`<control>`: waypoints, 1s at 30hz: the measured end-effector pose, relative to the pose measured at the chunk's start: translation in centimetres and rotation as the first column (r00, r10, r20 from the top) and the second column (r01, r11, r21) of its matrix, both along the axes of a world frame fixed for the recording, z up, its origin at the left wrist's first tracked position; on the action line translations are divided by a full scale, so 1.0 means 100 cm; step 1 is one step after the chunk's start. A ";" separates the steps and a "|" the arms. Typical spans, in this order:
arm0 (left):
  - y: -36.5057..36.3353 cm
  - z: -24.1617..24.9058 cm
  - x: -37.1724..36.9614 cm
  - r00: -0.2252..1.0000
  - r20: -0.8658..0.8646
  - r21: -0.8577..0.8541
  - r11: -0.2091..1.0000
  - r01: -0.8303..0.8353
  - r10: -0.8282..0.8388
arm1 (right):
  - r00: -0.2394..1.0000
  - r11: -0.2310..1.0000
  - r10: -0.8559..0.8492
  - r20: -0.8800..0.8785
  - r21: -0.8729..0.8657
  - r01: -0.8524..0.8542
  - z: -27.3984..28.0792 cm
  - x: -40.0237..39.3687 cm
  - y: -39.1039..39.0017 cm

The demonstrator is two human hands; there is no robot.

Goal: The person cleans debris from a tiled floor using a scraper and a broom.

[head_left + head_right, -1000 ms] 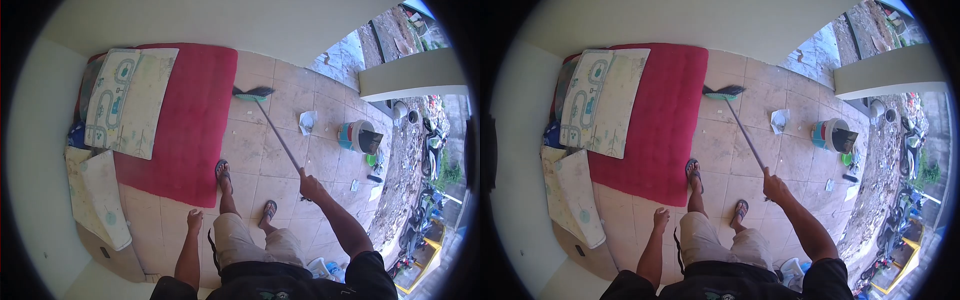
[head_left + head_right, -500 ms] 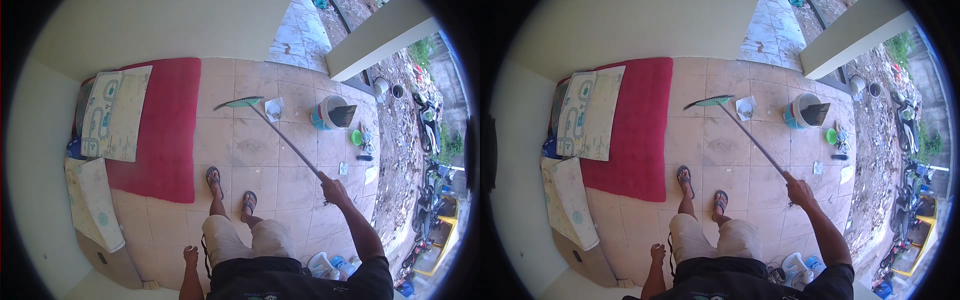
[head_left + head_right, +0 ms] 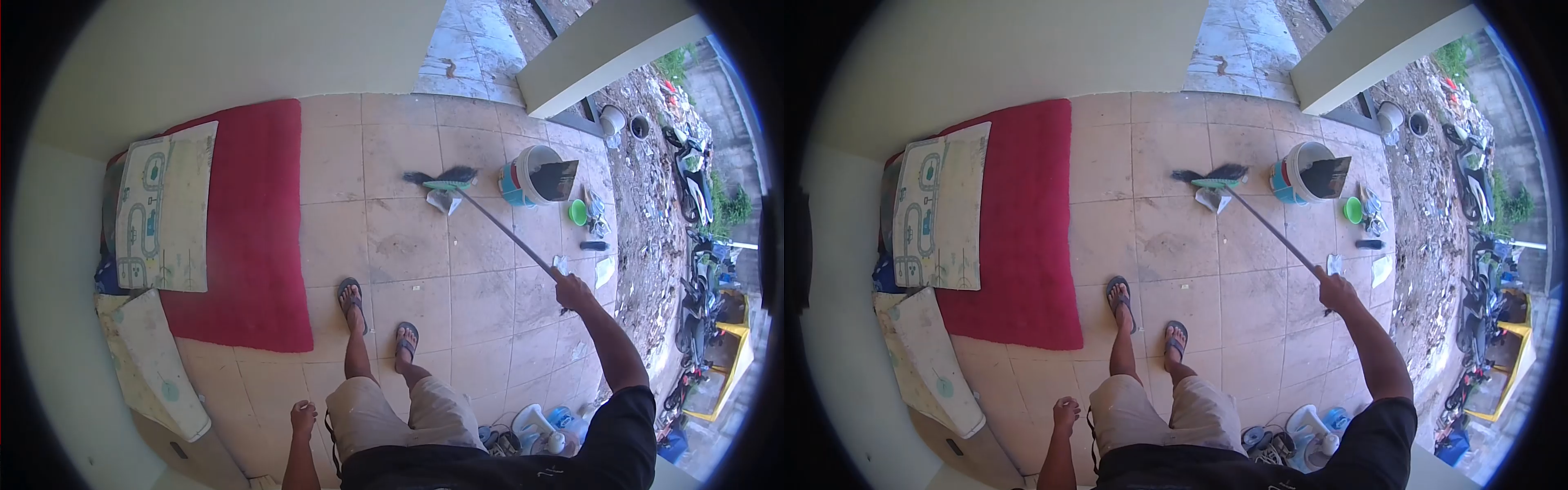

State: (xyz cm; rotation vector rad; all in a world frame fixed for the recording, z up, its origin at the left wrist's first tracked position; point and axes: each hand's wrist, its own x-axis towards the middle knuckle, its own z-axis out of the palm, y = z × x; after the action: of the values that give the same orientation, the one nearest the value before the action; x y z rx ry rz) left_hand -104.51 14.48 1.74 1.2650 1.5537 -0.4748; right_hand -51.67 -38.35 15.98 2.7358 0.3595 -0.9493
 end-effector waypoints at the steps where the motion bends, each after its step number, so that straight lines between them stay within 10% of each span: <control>1: -0.002 0.000 0.002 0.999 -0.035 -0.024 1.000 0.002 -0.003 | 0.995 0.997 -0.070 -0.065 -0.027 0.068 0.027 -0.018 -0.017; 7: 0.011 -0.022 0.044 1.000 -0.022 -0.117 0.993 0.002 -0.004 | 0.934 0.934 -0.355 -0.043 -0.069 0.351 0.115 -0.122 -0.009; 13: 0.056 -0.049 0.136 0.996 0.078 -0.079 0.995 0.056 -0.050 | 0.937 0.886 -0.339 0.086 0.364 0.287 0.022 -0.025 0.113; 20: 0.093 -0.042 0.220 0.943 0.331 -0.072 0.995 0.071 -0.043 | 0.990 0.918 -0.020 0.143 0.395 -0.039 -0.139 0.192 0.311; 30: 0.061 -0.046 0.083 0.973 -0.027 -0.157 0.960 -0.231 0.229 | 0.914 0.973 -0.158 -0.374 -0.218 0.079 0.122 -0.070 0.073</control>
State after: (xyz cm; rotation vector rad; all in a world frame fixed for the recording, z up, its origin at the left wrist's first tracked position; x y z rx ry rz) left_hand -96.18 20.58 -2.83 0.9480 1.6130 -0.4444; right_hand -58.67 -31.02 28.22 2.4005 0.1502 -1.4826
